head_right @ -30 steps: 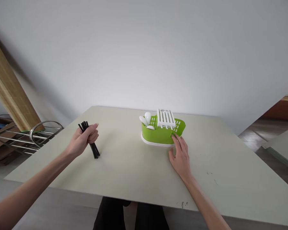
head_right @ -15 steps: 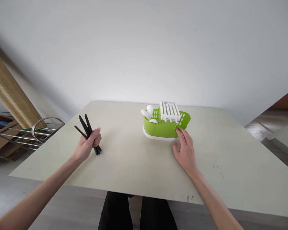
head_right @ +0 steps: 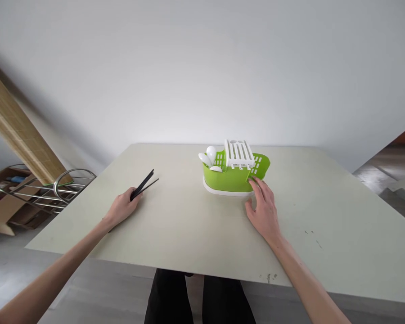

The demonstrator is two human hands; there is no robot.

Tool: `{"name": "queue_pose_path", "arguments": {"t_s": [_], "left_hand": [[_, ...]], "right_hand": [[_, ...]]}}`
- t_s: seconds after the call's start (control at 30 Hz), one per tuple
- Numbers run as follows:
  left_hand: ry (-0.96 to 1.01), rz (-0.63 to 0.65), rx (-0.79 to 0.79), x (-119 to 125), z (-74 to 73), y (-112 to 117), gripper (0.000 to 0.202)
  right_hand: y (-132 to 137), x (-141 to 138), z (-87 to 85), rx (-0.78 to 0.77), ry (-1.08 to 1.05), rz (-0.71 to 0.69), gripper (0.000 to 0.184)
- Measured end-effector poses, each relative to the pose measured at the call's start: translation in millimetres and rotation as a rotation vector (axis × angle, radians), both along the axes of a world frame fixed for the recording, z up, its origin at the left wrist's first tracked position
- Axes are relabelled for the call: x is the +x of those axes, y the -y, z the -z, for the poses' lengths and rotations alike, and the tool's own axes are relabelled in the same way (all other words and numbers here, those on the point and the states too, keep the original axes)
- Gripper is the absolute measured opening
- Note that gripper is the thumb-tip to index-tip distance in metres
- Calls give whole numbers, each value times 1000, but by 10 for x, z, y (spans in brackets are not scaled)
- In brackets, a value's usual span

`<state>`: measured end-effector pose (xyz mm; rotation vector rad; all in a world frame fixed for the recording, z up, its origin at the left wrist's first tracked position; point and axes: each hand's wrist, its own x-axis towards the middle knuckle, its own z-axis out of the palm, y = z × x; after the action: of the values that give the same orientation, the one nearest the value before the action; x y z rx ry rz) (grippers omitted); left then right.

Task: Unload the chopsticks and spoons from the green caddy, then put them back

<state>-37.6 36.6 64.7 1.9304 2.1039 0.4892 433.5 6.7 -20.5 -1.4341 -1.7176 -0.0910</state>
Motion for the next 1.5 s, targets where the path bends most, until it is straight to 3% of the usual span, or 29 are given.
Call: {"name": "queue_pose_path", "arguments": {"t_s": [0.3,0.53,0.83,1.07,1.23,1.5], "left_hand": [[-252,-7,194,-260,277,-76,47],[-280,41,81,-309,346,-176,57],[-307,30,-59,-217,324,-161,87],[-249,9,-138,-149,286,-228,91],[-167,75,-78,-321,182,-162,85],[-112,38,-51,-703,88,92,82]], "right_hand": [[11,6,3,-6,-2,-4,65],[15,9,-13,-11,-18,-18,65],[23,21,-21,-24,-25,-14,63],[19,23,5,-3,-23,-24,65],[41,16,-18,-12,-32,-37,62],[49,10,-22,-27,-24,-40,63]]}}
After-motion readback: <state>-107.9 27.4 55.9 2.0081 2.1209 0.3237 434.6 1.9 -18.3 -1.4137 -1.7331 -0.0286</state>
